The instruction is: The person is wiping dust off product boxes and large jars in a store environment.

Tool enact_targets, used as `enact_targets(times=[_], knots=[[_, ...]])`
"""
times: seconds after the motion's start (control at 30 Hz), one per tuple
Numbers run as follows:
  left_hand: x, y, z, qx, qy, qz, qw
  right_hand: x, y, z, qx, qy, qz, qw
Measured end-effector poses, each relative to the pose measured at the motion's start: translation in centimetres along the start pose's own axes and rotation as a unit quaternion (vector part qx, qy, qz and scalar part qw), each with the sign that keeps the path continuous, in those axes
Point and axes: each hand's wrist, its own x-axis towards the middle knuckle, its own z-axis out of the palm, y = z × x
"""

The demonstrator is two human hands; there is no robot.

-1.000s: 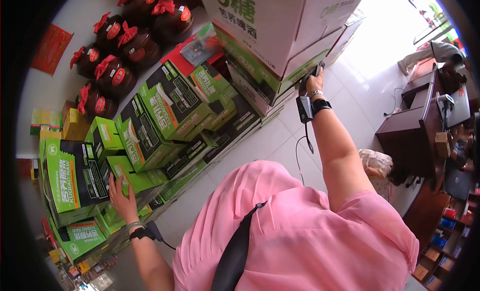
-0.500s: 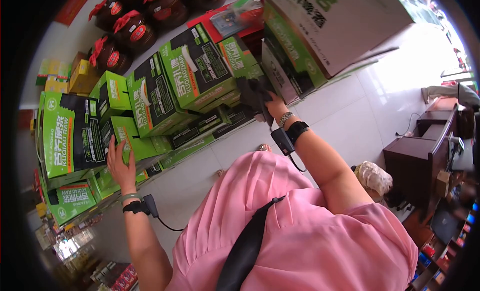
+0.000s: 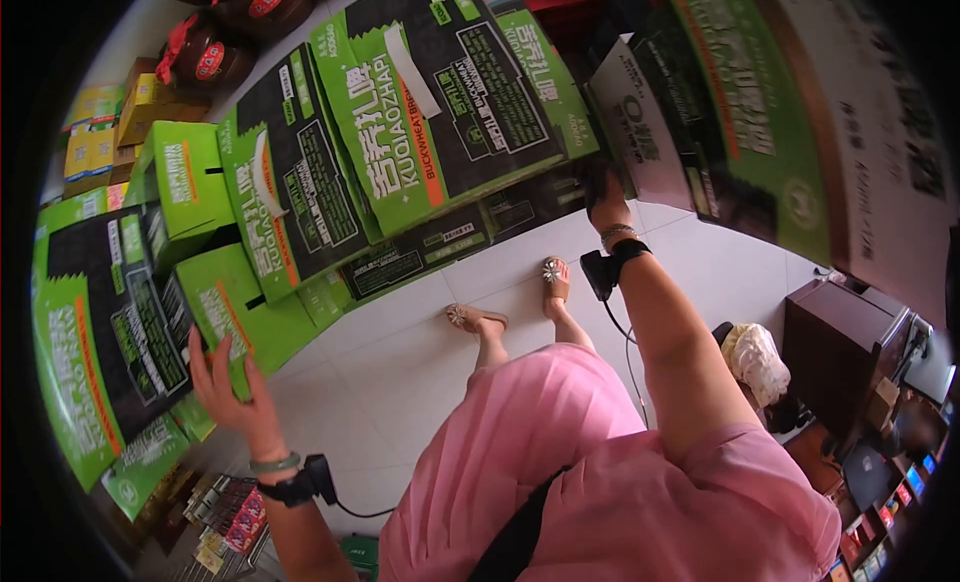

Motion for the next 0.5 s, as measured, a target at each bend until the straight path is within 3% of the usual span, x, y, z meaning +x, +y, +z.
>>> enact_targets(times=[0.13, 0.2, 0.27, 0.33, 0.4, 0.5], knots=[[0.0, -0.1, 0.0, 0.032, -0.015, 0.003, 0.999, -0.7, -2.8, 5.6, -0.111, -0.053, 0.038, 0.992], [-0.2, -0.3, 0.0, 0.039, -0.019, 0.004, 0.999, -2.1, -3.3, 9.5, -0.149, -0.016, -0.033, 0.988], [-0.3, -0.4, 0.2, 0.032, -0.02, 0.008, 0.999, -4.4, -5.2, 11.1, -0.06, -0.104, -0.074, 0.99], [-0.2, -0.2, 0.2, 0.025, -0.019, 0.007, 0.999, -6.3, -5.1, 13.4, -0.115, -0.122, -0.182, 0.969], [0.1, 0.0, 0.4, 0.023, -0.002, 0.014, 1.0, -7.8, -6.4, 10.9, -0.084, -0.204, -0.253, 0.942], [0.0, 0.0, 0.2, 0.028, -0.002, 0.014, 1.0, -5.4, -4.9, 8.1, -0.216, -0.192, -0.376, 0.88]])
